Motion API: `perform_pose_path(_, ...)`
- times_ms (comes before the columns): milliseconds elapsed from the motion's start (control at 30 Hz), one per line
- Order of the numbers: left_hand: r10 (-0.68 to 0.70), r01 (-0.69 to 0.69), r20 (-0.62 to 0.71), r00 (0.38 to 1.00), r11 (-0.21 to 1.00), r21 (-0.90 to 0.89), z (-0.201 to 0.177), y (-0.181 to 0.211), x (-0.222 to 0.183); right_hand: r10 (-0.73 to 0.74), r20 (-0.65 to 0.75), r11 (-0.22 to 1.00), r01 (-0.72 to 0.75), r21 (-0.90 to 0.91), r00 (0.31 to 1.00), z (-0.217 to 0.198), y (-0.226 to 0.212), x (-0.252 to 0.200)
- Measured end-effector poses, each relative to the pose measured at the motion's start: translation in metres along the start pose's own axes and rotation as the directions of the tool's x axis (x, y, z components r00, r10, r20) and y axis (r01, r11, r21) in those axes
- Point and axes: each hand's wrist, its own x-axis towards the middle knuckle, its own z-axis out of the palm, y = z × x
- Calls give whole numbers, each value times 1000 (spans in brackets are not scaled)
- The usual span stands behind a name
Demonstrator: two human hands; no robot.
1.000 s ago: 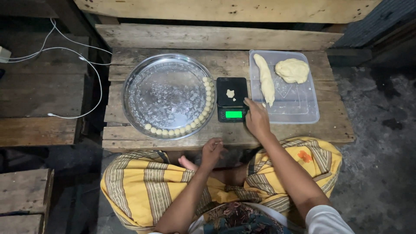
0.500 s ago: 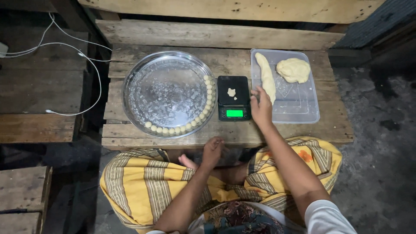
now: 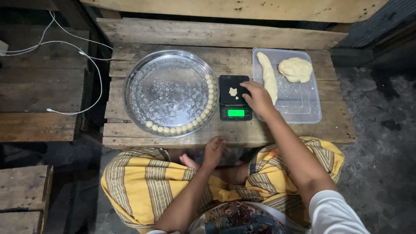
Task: A person is portioning dough by weighing small pieces on a digital scale and rolling them into uniform balls, then arranging them on a metal tray.
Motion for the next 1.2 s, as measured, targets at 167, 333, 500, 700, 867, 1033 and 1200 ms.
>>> perform_pose_path(167, 11, -11, 10, 1000, 1000, 11, -1, 4, -2, -205, 285, 866, 309, -392, 936, -6, -10, 24)
perform_pose_path(333, 33, -32, 24, 999, 999, -21, -4, -12, 6, -211, 407, 823, 386, -416, 889, 12, -11, 36)
perform_pose_path(500, 46, -45, 14, 999, 998, -53, -5, -19, 8, -309, 389, 765, 470, -441, 868, 41, 10, 44)
perform_pose_path(700, 9, -8, 53, 999, 1000, -10, -5, -10, 5, -457, 198, 684, 485, -545, 867, 56, 20, 26)
perform_pose_path(867, -297, 270, -115, 948, 941, -204, 4, 45, -14, -166, 20, 968, 160, 193, 986, 22, -50, -41)
perform_pose_path(1033, -392, 355, 40, 919, 780, -515, 26, 104, -46, -417, 138, 908, 418, 24, 898, -2, -122, -145)
perform_pose_path(1200, 38, -47, -87, 995, 993, -106, 19, 26, -42, -554, 47, 804, 548, -232, 831, -11, -141, -185)
